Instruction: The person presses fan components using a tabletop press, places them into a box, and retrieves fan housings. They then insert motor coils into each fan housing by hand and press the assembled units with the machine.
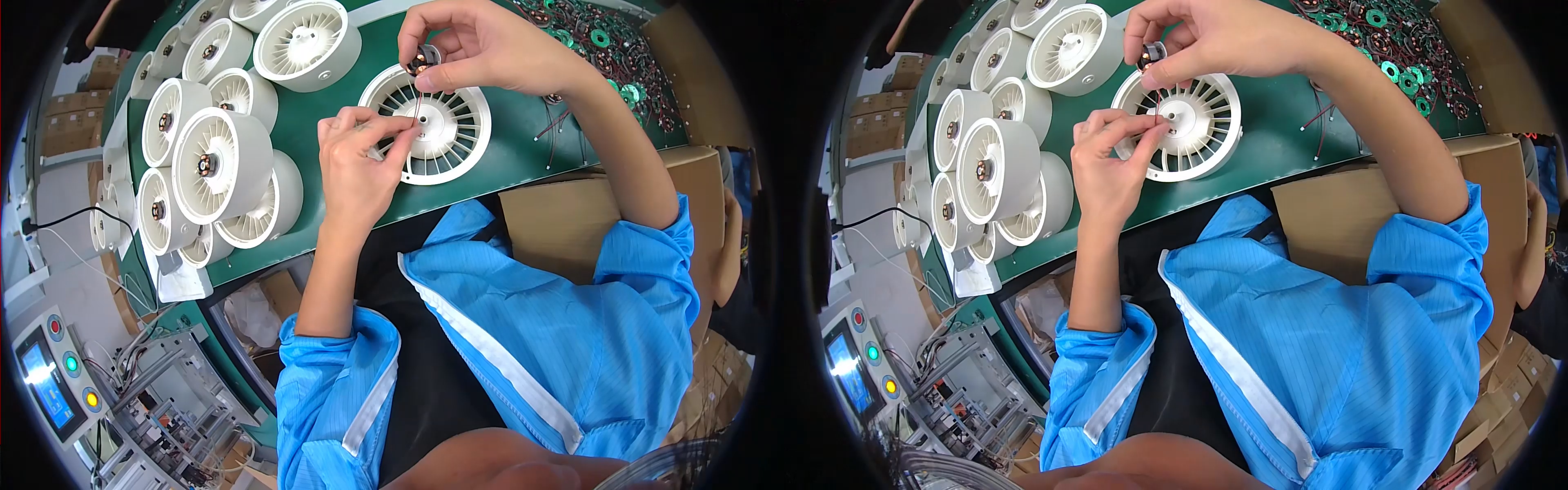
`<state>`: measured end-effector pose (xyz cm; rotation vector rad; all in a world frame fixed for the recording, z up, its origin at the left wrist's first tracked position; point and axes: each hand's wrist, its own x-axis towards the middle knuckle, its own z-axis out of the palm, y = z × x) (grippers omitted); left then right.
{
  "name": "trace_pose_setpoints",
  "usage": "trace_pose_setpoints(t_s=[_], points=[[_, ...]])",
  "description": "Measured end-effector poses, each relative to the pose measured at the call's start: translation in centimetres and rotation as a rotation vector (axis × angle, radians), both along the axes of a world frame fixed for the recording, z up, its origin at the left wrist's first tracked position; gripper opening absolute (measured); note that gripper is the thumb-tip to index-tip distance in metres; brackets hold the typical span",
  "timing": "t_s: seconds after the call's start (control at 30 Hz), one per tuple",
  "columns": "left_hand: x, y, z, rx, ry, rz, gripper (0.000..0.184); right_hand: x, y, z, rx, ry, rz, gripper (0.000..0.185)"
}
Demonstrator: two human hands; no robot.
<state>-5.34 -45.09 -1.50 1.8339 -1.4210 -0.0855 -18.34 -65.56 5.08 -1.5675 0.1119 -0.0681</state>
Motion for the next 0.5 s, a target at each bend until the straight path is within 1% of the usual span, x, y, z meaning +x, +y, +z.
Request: trace_pose_setpoints(t_s=[0.13, 0.23, 0.33, 0.37, 0.47, 0.5], points=[[-0.3, -0.1, 0.5, 0.010, -0.089, 0.007, 0.012, 0.0, 0.1, 0.2, -0.034, 0.008, 0.016, 0.021], [0.3, -0.1, -0.1, -0.005, -0.173, -0.146, 0.020, -0.2, 0.1, 0.5, -0.142, 0.024, 0.057, 0.023], [-0.9, 0.9, 1.2, -0.124, -0.196, -0.045, 0.045, -0.4, 0.7, -0.1, -0.482, -0.054, 0.036, 0.030], [-1.2, 1.9, 1.1, -0.038, -0.125, -0.001, 0.063, -0.5, 1.0, -0.3, -0.524, -0.078, 0.005, 0.030], [-2.1, 3.2, -1.0, 0.114, 0.026, -0.061, 0.063, -0.2, 1.0, -0.6, -0.640, -0.102, 0.033, 0.032], [-2.5, 3.2, -1.6, 0.170, 0.117, 0.003, 0.064, -0.1, 1.2, -0.7, -0.640, -0.112, 0.012, 0.030]])
